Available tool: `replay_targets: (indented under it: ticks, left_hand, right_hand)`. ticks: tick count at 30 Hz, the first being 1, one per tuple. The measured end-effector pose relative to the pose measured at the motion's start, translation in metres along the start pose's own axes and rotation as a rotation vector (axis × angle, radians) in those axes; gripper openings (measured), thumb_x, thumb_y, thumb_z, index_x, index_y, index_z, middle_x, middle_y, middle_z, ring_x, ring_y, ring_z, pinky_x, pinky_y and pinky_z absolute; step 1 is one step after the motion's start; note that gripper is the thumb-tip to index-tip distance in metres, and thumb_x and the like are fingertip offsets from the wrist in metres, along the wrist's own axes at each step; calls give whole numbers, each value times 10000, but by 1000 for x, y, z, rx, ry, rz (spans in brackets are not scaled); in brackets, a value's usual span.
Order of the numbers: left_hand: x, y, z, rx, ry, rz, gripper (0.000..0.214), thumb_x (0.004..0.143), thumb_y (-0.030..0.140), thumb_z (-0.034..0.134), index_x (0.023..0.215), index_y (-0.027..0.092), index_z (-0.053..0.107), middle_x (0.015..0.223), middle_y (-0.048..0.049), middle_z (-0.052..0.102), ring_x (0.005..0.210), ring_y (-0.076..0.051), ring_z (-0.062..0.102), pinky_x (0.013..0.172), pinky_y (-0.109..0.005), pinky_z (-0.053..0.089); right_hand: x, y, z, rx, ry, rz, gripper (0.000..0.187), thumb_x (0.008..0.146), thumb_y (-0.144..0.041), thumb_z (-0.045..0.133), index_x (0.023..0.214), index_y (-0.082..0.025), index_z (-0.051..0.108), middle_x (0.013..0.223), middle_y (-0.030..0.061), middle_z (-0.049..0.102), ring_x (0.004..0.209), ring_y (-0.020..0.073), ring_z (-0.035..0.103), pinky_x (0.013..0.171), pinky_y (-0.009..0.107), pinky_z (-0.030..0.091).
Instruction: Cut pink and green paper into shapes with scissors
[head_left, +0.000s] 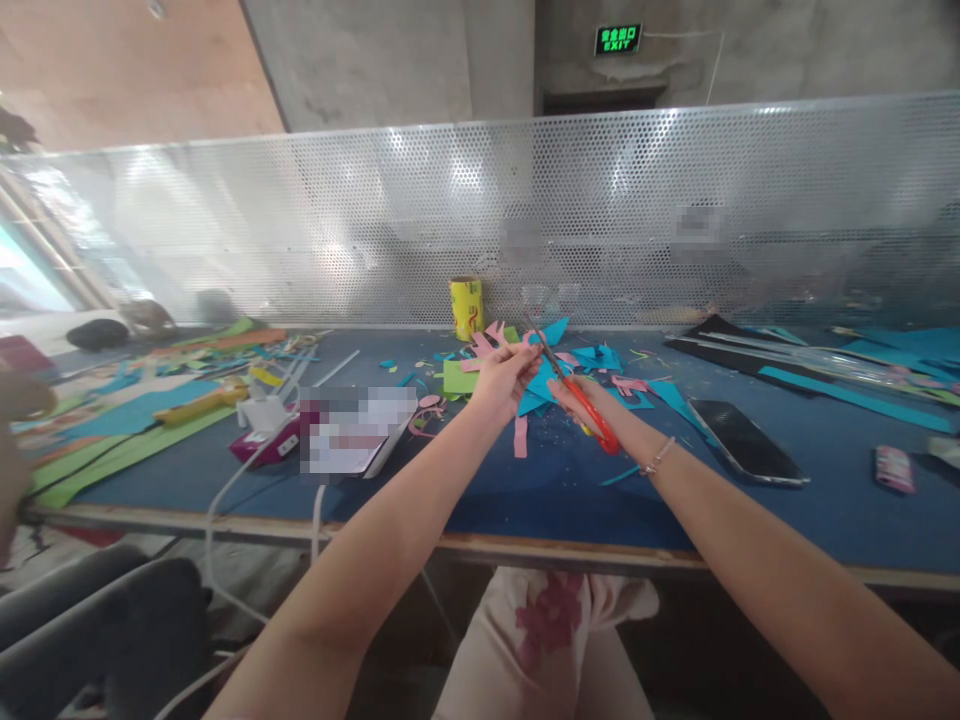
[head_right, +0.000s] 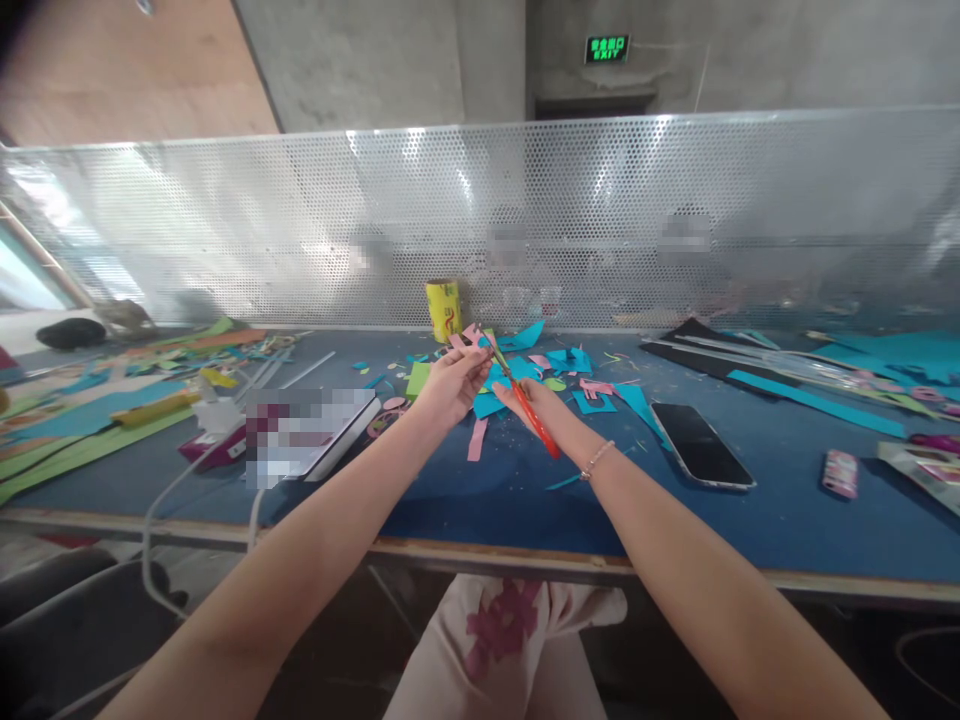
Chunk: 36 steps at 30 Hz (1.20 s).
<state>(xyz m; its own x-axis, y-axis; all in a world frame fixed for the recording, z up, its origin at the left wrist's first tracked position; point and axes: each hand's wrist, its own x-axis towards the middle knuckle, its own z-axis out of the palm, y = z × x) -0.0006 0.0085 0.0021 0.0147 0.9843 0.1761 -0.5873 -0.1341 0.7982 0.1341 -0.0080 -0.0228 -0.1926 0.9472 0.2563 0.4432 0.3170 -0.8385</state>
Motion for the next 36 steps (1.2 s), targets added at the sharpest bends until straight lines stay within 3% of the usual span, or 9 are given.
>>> replay_targets:
  ticks: [12, 21, 36]
  left_hand:
    - [0, 0, 1, -25, -32, 7, 117, 618, 99, 656, 585, 130, 548, 569, 11, 589, 529, -49, 545, 579, -181, 452]
    - [1, 1, 0, -31, -23, -21, 106, 635, 85, 641, 604, 126, 549, 586, 3, 591, 527, -44, 534, 563, -175, 441]
    - [0, 3, -3, 9, -80, 131, 96, 610, 127, 654, 596, 142, 560, 575, 21, 577, 534, -45, 529, 553, -177, 417]
  right_hand:
    - [-3, -4, -2, -40, -46, -39, 428, 708, -590, 459, 599, -193, 343, 489, -49, 317, 421, 71, 305, 401, 238, 242]
    - [2, 9, 1, -30, -34, -61, 404, 718, -579, 454, 632, -196, 362, 518, -39, 350, 426, 75, 315, 408, 242, 244]
    - [-7, -10, -4, 40, -150, 6, 474, 729, -644, 371, 584, -194, 344, 499, -33, 359, 394, 71, 309, 417, 252, 283]
